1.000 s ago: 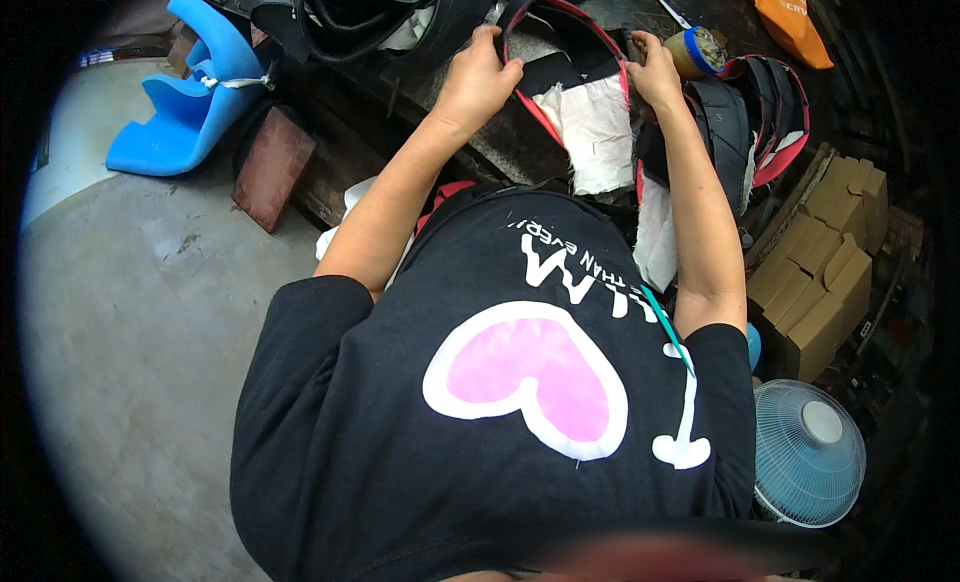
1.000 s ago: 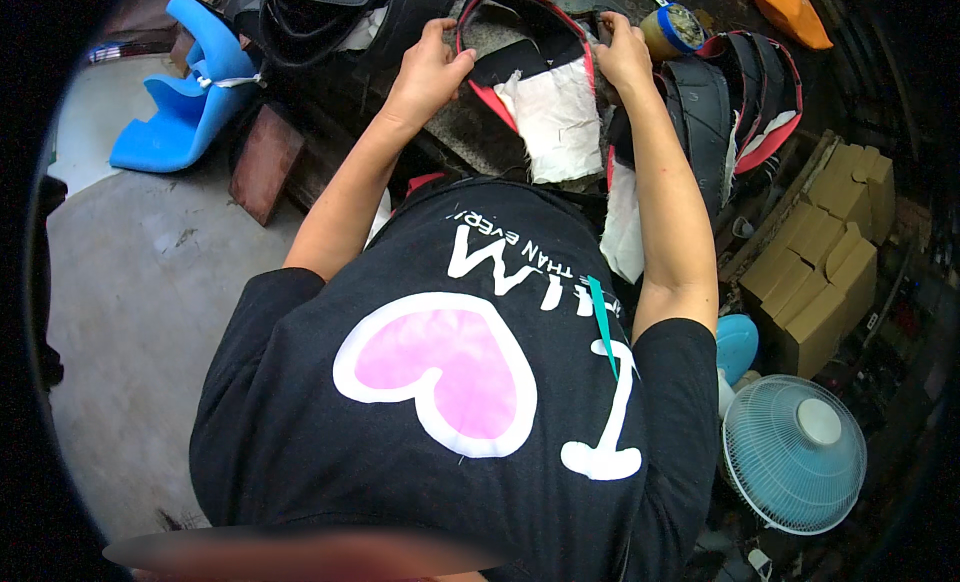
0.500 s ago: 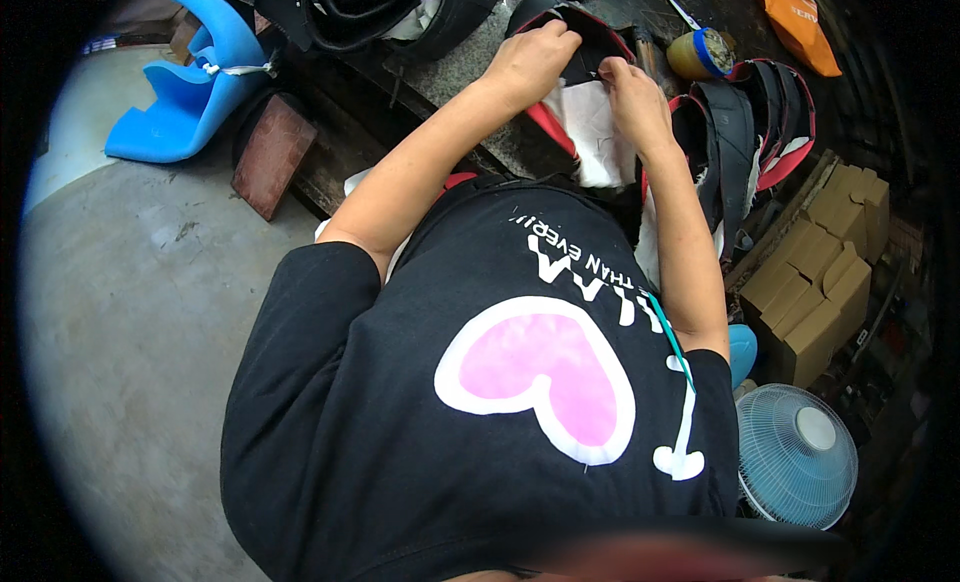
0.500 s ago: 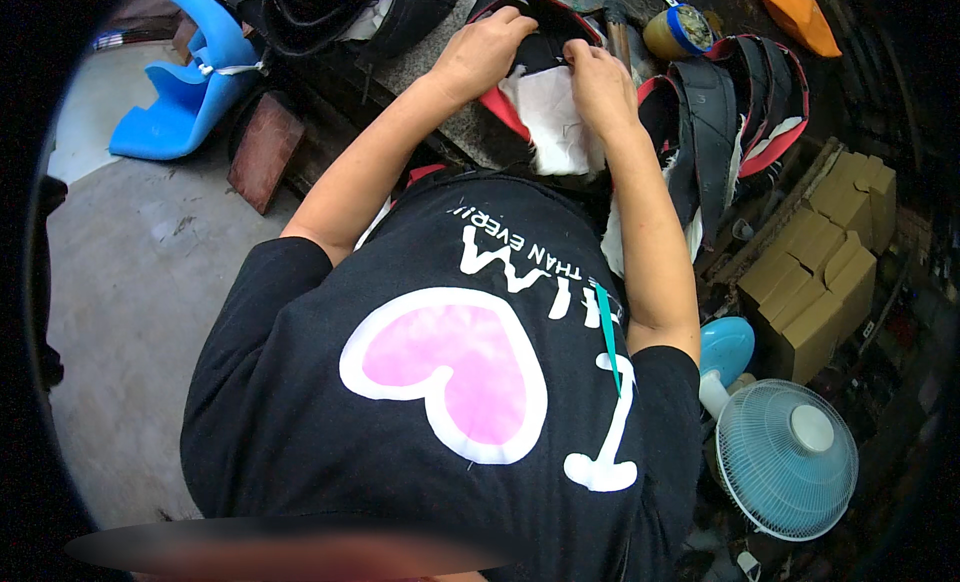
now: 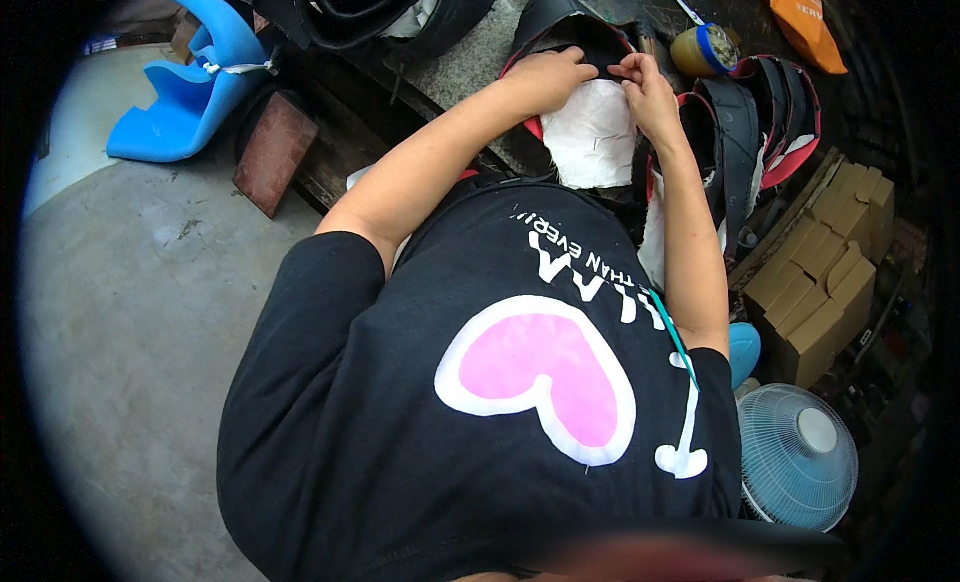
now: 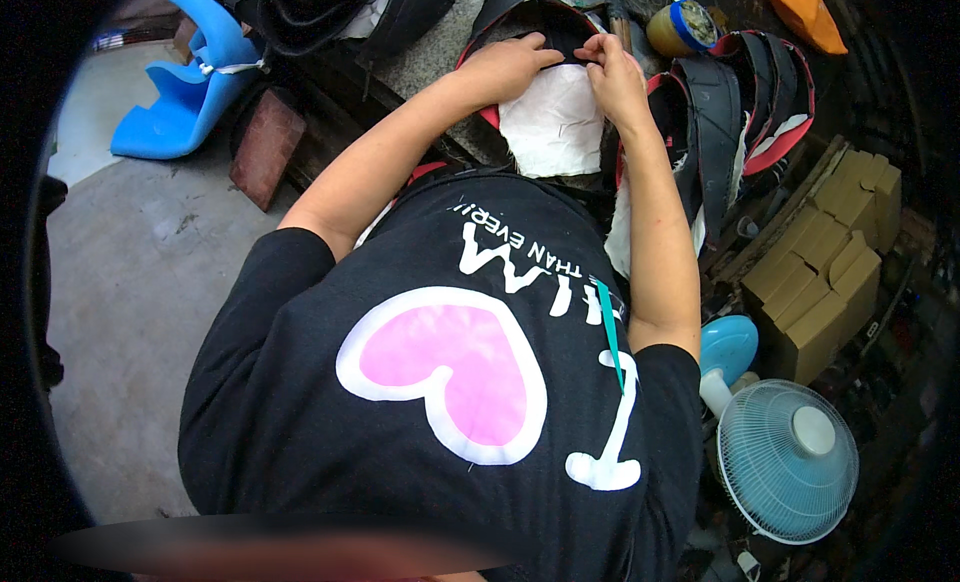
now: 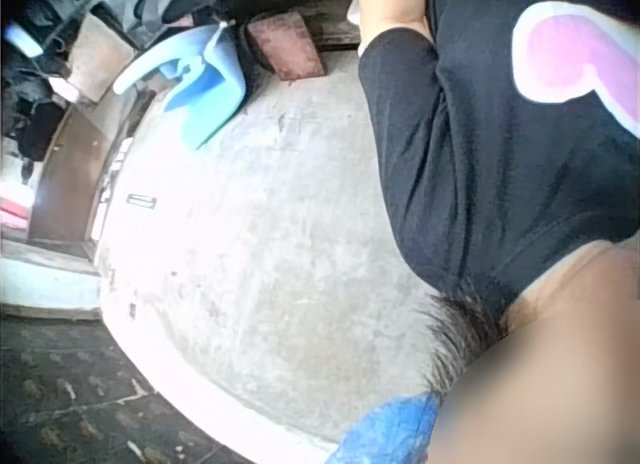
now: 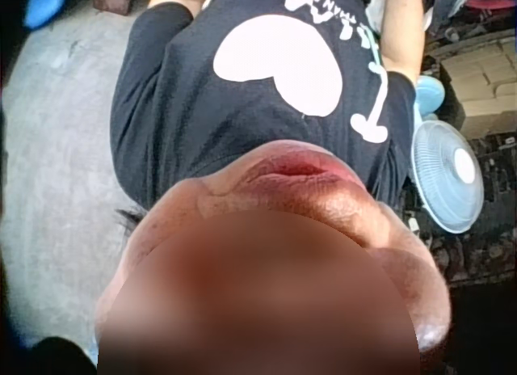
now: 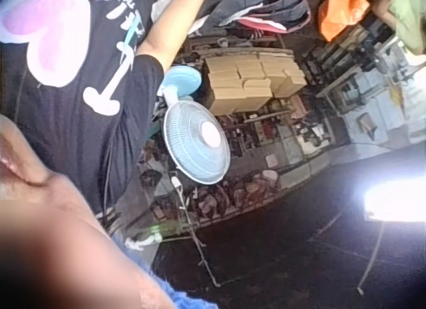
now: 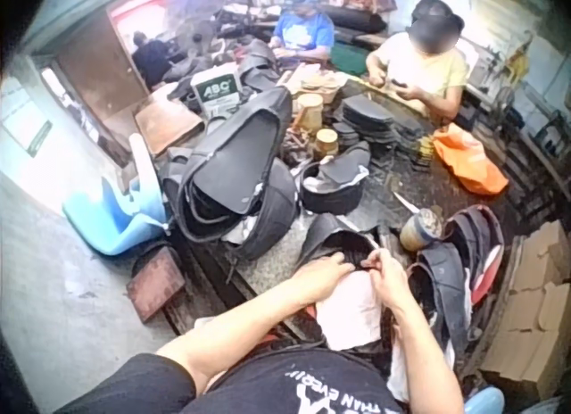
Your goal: The person works on a black and red bag, inserting and adjusting a white fabric piece inside the opening. They use scissors to trim the fabric and repeatedly tuck and smooth the material into the bag's interior. The person handles multiple similar bags on the table, repositioning them while continuing to adjust the fabric inside the primary bag.
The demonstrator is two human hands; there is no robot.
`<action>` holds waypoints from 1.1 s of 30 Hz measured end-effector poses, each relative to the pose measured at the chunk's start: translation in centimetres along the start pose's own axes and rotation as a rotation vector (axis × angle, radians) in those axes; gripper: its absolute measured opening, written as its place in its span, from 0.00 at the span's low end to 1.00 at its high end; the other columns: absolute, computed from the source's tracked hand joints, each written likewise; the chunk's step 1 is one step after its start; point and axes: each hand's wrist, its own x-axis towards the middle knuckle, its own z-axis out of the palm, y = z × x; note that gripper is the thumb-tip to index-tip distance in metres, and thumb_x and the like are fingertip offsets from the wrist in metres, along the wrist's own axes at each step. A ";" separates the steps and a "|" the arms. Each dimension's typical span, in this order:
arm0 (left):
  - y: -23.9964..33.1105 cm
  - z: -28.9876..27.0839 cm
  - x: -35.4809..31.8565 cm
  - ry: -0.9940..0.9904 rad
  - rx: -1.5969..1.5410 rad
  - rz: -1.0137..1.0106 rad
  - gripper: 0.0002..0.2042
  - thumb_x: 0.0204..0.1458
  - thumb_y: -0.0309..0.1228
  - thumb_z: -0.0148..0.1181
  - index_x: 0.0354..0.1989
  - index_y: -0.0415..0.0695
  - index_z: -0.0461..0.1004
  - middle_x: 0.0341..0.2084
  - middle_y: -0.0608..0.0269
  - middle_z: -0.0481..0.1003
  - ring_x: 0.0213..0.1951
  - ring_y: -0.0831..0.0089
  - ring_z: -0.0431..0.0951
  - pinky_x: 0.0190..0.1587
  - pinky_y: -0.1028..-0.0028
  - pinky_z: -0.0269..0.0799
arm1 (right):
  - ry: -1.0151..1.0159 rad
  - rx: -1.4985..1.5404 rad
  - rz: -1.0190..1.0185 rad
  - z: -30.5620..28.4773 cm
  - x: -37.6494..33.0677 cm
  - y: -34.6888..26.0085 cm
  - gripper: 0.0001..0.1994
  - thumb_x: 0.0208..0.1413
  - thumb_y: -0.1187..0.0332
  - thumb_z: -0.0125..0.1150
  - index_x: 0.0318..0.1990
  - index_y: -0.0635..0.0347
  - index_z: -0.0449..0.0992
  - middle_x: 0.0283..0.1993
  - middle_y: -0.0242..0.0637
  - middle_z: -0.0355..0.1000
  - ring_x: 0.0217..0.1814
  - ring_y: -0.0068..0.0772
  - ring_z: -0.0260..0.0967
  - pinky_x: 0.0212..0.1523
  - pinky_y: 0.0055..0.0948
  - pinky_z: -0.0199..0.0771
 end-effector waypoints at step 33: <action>-3.4 0.0 -4.0 0.326 -0.050 0.067 0.15 0.47 0.27 0.62 0.45 0.42 0.75 0.39 0.54 0.74 0.45 0.54 0.75 0.47 0.61 0.74 | 0.431 -0.518 -0.194 -2.1 0.7 -6.7 0.36 0.48 0.72 0.63 0.67 0.44 0.59 0.47 0.38 0.75 0.46 0.46 0.73 0.47 0.41 0.73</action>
